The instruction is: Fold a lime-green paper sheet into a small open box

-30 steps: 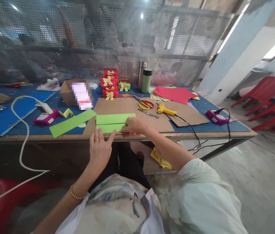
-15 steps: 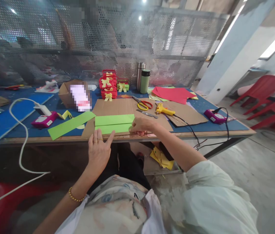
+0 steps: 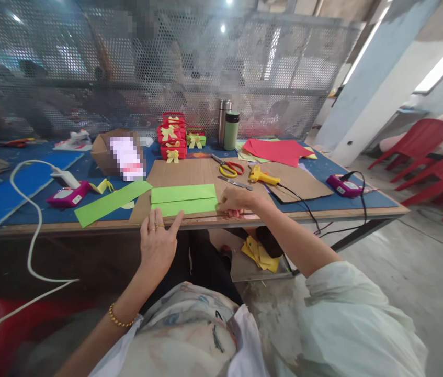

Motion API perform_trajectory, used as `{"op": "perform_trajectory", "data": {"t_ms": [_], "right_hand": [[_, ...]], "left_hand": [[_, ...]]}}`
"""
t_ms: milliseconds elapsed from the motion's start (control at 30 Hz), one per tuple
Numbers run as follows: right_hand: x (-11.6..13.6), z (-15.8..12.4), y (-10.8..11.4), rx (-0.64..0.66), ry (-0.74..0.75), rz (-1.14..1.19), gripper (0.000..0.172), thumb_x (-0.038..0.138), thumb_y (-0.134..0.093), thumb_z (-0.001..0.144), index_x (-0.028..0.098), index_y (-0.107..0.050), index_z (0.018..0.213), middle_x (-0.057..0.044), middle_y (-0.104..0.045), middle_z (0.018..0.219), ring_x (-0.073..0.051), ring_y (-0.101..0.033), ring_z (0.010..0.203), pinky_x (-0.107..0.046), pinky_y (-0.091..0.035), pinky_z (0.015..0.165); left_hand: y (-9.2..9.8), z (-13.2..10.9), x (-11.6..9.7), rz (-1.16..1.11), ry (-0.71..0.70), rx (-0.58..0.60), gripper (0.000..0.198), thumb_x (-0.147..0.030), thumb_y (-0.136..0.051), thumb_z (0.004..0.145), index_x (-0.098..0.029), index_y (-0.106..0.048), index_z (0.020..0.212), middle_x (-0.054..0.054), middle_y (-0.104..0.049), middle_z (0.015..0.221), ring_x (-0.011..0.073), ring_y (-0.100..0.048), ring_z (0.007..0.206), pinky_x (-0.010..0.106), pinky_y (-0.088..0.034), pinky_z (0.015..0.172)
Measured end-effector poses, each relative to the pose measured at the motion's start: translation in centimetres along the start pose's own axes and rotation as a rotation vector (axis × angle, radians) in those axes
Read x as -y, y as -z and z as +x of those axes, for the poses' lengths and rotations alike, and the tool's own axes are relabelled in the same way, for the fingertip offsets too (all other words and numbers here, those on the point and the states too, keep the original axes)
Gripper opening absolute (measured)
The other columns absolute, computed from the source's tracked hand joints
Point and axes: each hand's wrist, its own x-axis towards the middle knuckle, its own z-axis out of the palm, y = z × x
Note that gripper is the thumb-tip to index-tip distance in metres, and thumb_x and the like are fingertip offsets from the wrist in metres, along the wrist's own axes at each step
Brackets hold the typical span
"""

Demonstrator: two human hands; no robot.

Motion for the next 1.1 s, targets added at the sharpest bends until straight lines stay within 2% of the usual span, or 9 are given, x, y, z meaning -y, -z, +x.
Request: {"op": "perform_trajectory", "data": {"t_ms": [133, 200, 333, 433, 633, 767, 833, 967, 1100], "right_hand": [[-0.5, -0.5, 0.5, -0.052, -0.038, -0.057, 0.031, 0.028, -0.063, 0.081, 0.019, -0.055, 0.053, 0.0, -0.061, 0.05, -0.012, -0.057, 0.049, -0.022, -0.041, 0.051], [-0.2, -0.7, 0.7, -0.146, -0.015, -0.147, 0.032, 0.029, -0.065, 0.079, 0.019, -0.052, 0.05, 0.001, -0.057, 0.049, -0.012, -0.054, 0.051, -0.024, -0.037, 0.051], [1.5, -0.4, 0.1, -0.33, 0.235, -0.121, 0.035, 0.038, -0.061, 0.084, 0.018, -0.055, 0.056, 0.001, -0.058, 0.055, -0.011, -0.052, 0.056, -0.024, -0.034, 0.055], [2.6, 0.7, -1.1, -0.214, 0.313, -0.018, 0.032, 0.04, -0.059, 0.086, 0.018, -0.058, 0.062, 0.001, -0.062, 0.057, -0.01, -0.053, 0.052, -0.022, -0.037, 0.054], [3.2, 2.1, -1.9, -0.09, 0.221, -0.119, 0.028, 0.036, -0.065, 0.083, 0.019, -0.056, 0.063, 0.002, -0.063, 0.055, -0.01, -0.057, 0.05, -0.02, -0.037, 0.05], [3.1, 2.3, -1.6, -0.046, 0.202, -0.107, 0.029, 0.036, -0.066, 0.084, 0.019, -0.055, 0.064, 0.002, -0.065, 0.056, -0.011, -0.06, 0.049, -0.02, -0.039, 0.05], [3.0, 2.3, -1.6, -0.053, 0.215, -0.128, 0.029, 0.035, -0.065, 0.085, 0.019, -0.055, 0.063, 0.001, -0.064, 0.056, -0.01, -0.061, 0.05, -0.019, -0.04, 0.051], [2.9, 2.3, -1.4, -0.01, 0.241, -0.114, 0.025, 0.03, -0.063, 0.086, 0.019, -0.055, 0.065, 0.002, -0.063, 0.058, -0.01, -0.059, 0.05, -0.019, -0.04, 0.049], [2.7, 2.5, -1.2, 0.05, 0.234, -0.079, 0.019, 0.025, -0.061, 0.086, 0.018, -0.059, 0.069, 0.001, -0.063, 0.059, -0.01, -0.058, 0.05, -0.019, -0.042, 0.049]], "left_hand": [[-0.1, 0.0, 0.0, -0.013, 0.009, 0.003, 0.059, -0.006, -0.049, 0.094, -0.03, -0.057, 0.146, 0.024, -0.048, 0.155, 0.0414, -0.044, 0.145, 0.061, -0.04, 0.113], [-0.1, 0.0, 0.0, -0.015, 0.015, 0.015, 0.058, -0.006, -0.048, 0.094, -0.03, -0.058, 0.146, 0.024, -0.047, 0.155, 0.0411, -0.044, 0.145, 0.061, -0.04, 0.114], [0.1, 0.1, -0.2, -0.004, 0.027, 0.045, 0.059, -0.007, -0.047, 0.095, -0.031, -0.056, 0.147, 0.023, -0.046, 0.157, 0.0403, -0.044, 0.146, 0.06, -0.038, 0.115], [0.2, 0.0, -0.2, 0.005, 0.022, 0.075, 0.061, -0.007, -0.049, 0.093, -0.031, -0.054, 0.149, 0.023, -0.044, 0.158, 0.0399, -0.042, 0.147, 0.059, -0.036, 0.116], [1.6, 0.4, 0.7, 0.004, -0.021, 0.154, 0.059, -0.013, -0.055, 0.091, -0.025, -0.055, 0.149, 0.023, -0.052, 0.152, 0.039, -0.045, 0.145, 0.055, -0.037, 0.114], [3.6, 2.6, 0.6, 0.021, -0.033, 0.177, 0.035, -0.027, -0.053, 0.096, -0.015, -0.074, 0.121, 0.024, -0.062, 0.139, 0.04, -0.05, 0.138, 0.054, -0.039, 0.111], [4.2, 4.3, 0.0, 0.035, -0.03, 0.238, 0.036, -0.03, -0.048, 0.099, -0.01, -0.078, 0.101, 0.025, -0.068, 0.123, 0.039, -0.058, 0.126, 0.051, -0.043, 0.105], [3.8, 7.5, -1.5, -0.048, -0.003, 0.395, 0.035, -0.033, -0.046, 0.1, -0.01, -0.071, 0.11, 0.019, -0.073, 0.103, 0.0303, -0.068, 0.104, 0.04, -0.049, 0.089], [2.5, 9.0, -2.0, -0.141, 0.012, 0.473, 0.034, -0.036, -0.045, 0.101, -0.015, -0.071, 0.105, 0.014, -0.074, 0.101, 0.0287, -0.068, 0.102, 0.039, -0.048, 0.087]]}}
